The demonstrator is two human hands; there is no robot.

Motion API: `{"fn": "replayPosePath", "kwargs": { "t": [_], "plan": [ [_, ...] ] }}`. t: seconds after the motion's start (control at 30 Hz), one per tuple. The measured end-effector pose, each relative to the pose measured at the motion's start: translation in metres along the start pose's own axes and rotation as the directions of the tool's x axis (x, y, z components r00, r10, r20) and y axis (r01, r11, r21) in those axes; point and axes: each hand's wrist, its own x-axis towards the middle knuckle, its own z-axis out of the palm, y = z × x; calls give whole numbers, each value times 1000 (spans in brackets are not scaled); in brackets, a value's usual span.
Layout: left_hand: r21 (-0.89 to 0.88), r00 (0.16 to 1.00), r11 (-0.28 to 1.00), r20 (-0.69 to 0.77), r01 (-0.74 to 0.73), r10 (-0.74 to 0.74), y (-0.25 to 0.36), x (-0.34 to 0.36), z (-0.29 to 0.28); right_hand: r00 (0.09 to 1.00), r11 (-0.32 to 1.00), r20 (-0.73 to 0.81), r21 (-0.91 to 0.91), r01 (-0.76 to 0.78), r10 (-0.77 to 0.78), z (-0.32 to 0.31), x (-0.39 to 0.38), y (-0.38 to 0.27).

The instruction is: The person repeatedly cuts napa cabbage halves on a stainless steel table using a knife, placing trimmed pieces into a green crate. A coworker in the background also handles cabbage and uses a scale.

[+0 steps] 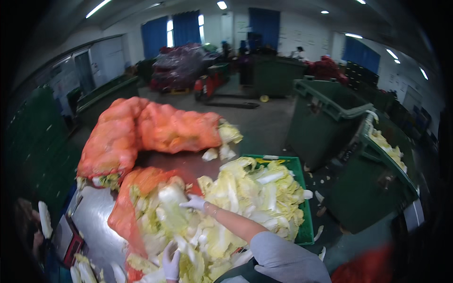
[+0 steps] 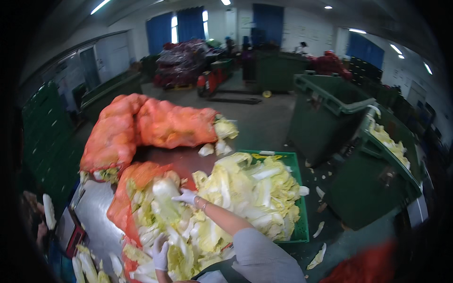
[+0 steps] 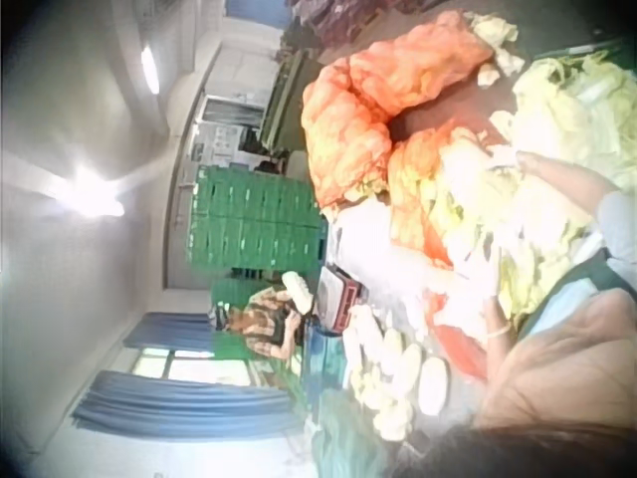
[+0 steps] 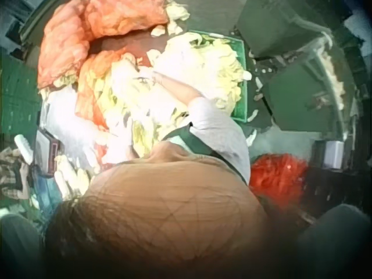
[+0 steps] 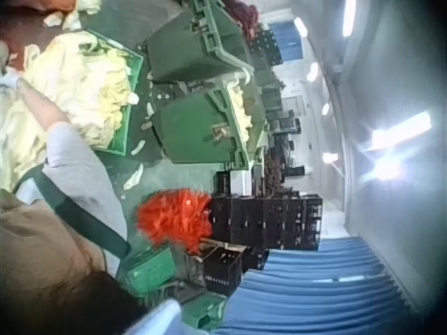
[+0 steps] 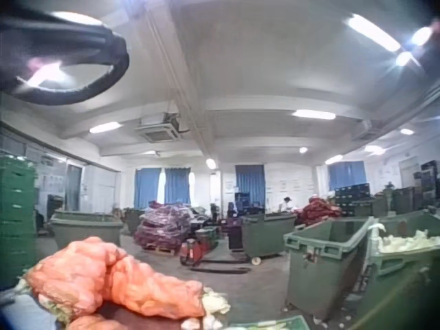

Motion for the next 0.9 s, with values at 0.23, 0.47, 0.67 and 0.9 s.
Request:
{"fn": "replayPosePath", "kwargs": {
  "t": [0.23, 0.47, 0.67, 0.9],
  "plan": [
    [136, 977, 990, -214, 48, -17, -11, 17, 3, 948, 923, -28, -237, 303, -318, 26, -1, 8],
    [-349, 910, 931, -341, 111, -236, -51, 67, -12, 963, 924, 50, -272, 270, -266, 49, 6, -40],
    [-649, 892, 740, -212, 177, -399, -51, 73, -29, 865, 913, 497, -316, 259, -74, 61, 23, -30],
    [-698, 891, 696, -409, -168, -195, -58, 40, -23, 763, 562, 423, -516, 646, -489, 97, -105, -52]
  ]
}}
